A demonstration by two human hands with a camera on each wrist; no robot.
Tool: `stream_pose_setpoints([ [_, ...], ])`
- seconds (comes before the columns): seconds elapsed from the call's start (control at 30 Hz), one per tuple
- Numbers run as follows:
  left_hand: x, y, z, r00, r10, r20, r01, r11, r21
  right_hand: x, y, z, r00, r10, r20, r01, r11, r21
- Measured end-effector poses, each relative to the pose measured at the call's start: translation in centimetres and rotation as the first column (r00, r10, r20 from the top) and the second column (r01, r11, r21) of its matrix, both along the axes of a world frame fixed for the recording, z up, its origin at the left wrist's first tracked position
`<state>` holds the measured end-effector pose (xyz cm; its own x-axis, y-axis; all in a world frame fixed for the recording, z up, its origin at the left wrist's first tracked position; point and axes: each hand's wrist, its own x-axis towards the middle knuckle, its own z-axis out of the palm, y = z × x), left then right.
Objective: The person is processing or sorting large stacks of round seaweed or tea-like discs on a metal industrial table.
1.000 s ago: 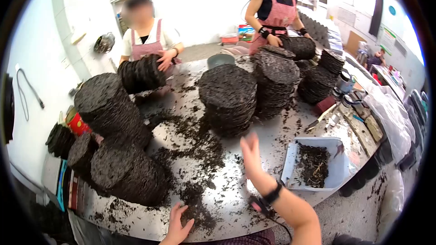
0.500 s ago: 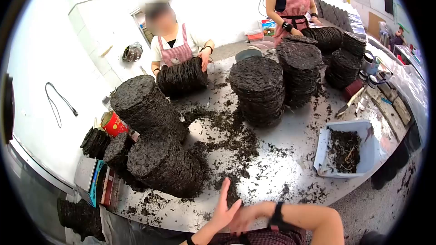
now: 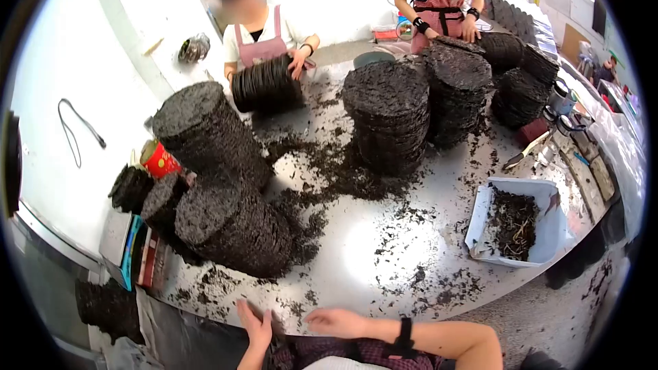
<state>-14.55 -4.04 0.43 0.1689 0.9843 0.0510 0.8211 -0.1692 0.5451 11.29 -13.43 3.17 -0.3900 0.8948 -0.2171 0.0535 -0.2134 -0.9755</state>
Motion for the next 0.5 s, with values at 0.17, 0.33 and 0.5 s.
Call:
stream_pose_setpoints([
  [0.17,8.0,0.4,1.0,0.622,-0.177,0.763,0.543,0.799,-0.257,-1.0,3.0,0.0,0.972,0.133,-0.195,-0.192,0.925,-0.327],
  [0.33,10.8,-0.1,5.3,0.740,-0.306,0.599,0.398,0.917,-0.023,8.8,11.2,-3.4,0.668,-0.714,0.210,0.687,0.700,0.196],
  [0.5,6.6,3.3,2.8,0.624,0.048,0.780,-0.133,0.990,0.046,7.4,10.7,7.2,0.502,-0.799,0.332,0.316,0.526,0.790],
])
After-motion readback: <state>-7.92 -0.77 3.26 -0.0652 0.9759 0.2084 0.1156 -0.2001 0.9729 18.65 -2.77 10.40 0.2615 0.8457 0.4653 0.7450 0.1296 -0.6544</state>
